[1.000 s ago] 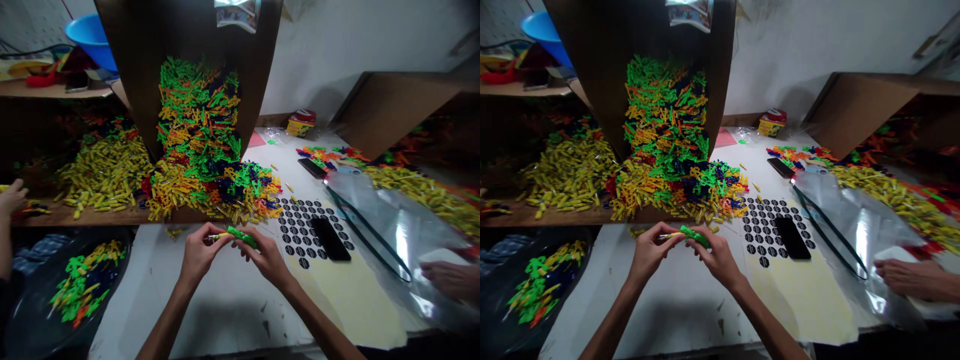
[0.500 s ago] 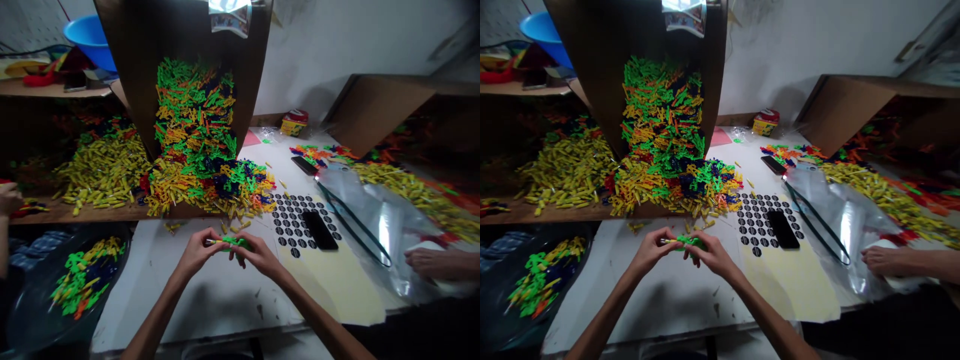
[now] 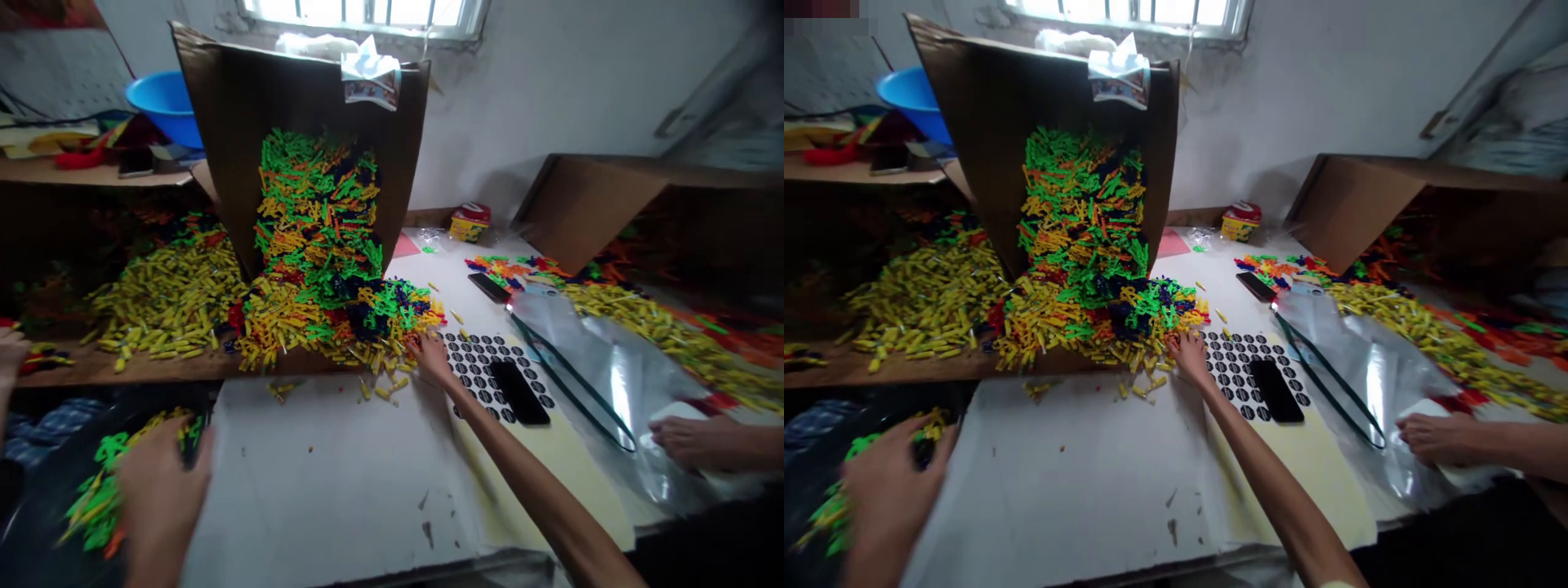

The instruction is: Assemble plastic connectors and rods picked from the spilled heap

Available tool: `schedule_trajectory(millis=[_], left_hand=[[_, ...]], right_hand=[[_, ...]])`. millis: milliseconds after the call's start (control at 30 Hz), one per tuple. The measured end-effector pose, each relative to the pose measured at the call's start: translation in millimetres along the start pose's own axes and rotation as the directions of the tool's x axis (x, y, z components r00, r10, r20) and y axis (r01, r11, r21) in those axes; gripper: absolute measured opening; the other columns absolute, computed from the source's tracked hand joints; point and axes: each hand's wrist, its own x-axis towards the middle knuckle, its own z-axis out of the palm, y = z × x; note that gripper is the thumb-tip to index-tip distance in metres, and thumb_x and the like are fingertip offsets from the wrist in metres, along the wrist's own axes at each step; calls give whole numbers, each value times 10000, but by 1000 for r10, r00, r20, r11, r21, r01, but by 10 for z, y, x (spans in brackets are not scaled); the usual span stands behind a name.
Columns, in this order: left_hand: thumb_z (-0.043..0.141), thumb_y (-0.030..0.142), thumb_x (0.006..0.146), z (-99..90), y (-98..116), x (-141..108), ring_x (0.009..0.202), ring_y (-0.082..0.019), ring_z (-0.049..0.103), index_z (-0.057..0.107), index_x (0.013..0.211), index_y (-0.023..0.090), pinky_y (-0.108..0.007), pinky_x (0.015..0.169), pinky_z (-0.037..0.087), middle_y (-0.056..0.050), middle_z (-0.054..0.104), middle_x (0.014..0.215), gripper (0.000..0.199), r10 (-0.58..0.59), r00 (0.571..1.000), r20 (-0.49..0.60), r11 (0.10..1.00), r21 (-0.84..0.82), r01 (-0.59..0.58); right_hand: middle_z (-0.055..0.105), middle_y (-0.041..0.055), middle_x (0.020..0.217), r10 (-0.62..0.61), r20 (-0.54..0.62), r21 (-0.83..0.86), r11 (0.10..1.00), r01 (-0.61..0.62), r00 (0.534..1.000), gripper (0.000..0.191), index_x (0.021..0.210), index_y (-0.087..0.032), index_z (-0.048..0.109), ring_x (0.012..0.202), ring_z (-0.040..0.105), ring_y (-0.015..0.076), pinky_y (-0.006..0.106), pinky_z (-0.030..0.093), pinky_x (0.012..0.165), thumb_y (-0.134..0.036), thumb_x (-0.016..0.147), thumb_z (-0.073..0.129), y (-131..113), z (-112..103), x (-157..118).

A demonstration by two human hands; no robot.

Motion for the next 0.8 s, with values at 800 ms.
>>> schedule_trajectory(millis=[800], left_hand=[[688,428,817,835,1918,-339,672,-142,633,629,941,164,-206,493,493,-45,685,828,298,72,889,453,366,-841,399]], right_hand=[[756,42,970,112,344,938,10,-347,932,301,893,-203,723,887,704,201,355,572,859,-350,666,853,-955,-384,-1362]])
